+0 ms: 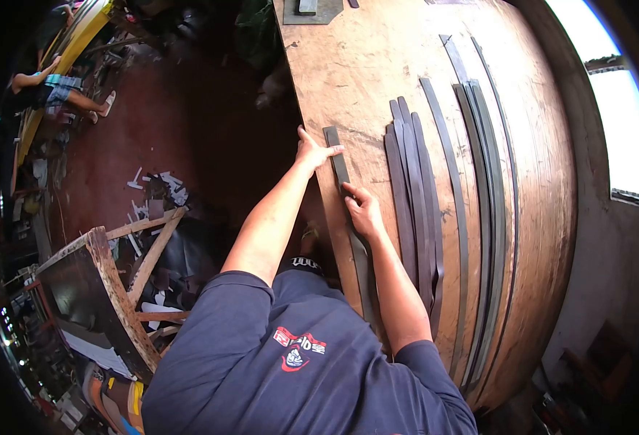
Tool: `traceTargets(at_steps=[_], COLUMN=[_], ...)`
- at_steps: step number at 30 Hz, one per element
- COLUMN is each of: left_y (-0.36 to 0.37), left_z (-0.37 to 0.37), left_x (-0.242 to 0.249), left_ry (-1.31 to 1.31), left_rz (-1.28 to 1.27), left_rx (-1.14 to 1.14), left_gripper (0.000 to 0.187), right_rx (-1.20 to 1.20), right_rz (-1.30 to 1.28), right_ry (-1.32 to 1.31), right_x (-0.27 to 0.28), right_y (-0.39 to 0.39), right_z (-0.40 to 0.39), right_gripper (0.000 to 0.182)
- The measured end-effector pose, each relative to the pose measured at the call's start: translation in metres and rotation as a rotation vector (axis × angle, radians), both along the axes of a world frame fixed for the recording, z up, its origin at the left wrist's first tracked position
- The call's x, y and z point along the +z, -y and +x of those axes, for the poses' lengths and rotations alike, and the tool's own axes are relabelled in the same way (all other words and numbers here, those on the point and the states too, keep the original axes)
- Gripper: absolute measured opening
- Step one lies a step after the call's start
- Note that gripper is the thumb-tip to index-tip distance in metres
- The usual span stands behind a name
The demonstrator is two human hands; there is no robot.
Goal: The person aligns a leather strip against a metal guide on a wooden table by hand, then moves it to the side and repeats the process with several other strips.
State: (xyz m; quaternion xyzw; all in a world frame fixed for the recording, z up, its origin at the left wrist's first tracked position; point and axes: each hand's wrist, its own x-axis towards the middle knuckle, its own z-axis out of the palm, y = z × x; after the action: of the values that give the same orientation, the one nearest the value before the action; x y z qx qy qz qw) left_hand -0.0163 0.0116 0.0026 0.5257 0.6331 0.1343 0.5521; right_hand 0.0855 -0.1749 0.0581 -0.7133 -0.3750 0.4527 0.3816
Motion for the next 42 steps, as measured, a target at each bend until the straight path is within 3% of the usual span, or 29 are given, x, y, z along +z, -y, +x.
traceTargets(at_steps=[11,15,42], left_y=[0.001,0.001,0.009], left_z=[-0.003,-0.001,-0.002], left_x=[-0.003,0.0,0.016], left_ry=[0.05,-0.027,-0.09], left_rz=[0.028,0.052,0.129], left_rx=[-0.001,-0.017,-0.054], left_gripper=[0.146,0.139,0.138], right_rx=[-0.049,-0.076,-0.051], right_rz=[0.054,0.057,-0.139], right_ry=[-0.002,-0.048,-0.025], right_x=[-0.011,-0.013,0.002], right_y=[-0.001,-0.001,-0.012], right_z=[-0.004,-0.004,0.003], right_gripper=[0.034,0.034,0.04])
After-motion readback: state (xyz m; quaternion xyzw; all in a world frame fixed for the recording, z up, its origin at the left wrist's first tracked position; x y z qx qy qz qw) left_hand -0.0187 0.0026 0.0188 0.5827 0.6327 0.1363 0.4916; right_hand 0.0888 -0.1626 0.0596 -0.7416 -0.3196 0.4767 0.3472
